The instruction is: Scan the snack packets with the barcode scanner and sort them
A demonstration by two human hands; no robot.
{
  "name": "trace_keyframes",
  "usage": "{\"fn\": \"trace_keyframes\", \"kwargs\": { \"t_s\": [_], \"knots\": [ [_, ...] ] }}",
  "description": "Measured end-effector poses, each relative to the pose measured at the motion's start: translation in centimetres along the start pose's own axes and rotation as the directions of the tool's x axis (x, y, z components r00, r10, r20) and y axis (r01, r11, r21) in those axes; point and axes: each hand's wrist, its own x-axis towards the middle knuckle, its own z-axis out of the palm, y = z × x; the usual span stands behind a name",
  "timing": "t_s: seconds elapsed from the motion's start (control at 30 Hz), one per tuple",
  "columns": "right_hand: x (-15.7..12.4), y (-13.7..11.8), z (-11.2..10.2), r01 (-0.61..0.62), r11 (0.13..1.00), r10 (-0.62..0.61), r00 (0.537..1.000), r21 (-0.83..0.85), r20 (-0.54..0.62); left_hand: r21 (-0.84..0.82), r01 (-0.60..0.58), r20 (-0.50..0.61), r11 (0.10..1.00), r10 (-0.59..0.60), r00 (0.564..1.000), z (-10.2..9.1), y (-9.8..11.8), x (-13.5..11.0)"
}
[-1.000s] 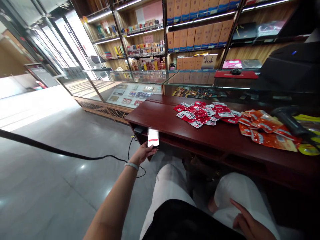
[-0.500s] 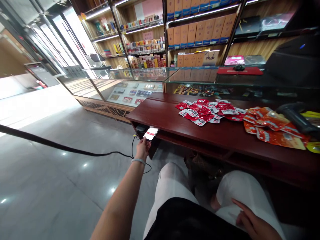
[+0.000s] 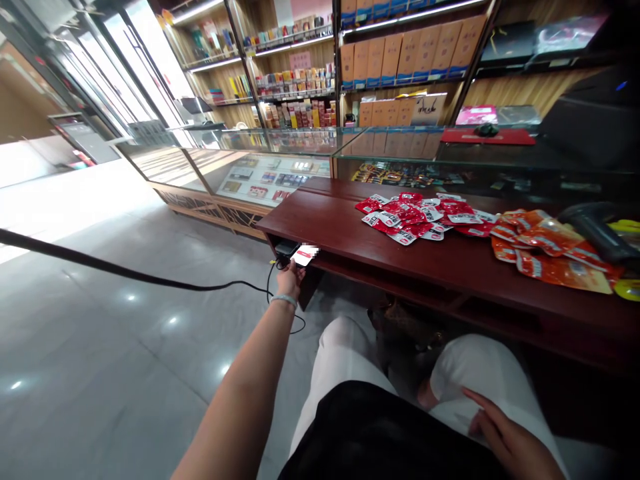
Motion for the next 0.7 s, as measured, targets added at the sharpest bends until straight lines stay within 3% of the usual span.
{"fn": "trace_keyframes", "kwargs": {
  "t_s": [0.37,0.57,0.7],
  "knots": [
    [-0.6,-0.2,0.4,0.077,0.997,-0.077,0.994,0.004,-0.078,-0.002,0.055,-0.060,0.999,-0.055,0.997,0.8,0.6,-1.4],
    [-0.8,-0.6,0.8,0.095,0.995,-0.094,0.995,0.020,-0.041,0.029,0.099,-0.100,0.995,-0.096,0.990,1.0,0.0,-3.4],
    [-1.1,-2.2,-0.5,0.151,0.986,-0.132,0.962,0.065,-0.241,0.082,0.050,-0.146,0.995,-0.038,0.989,0.9,-1.8,-6.2]
  ]
}}
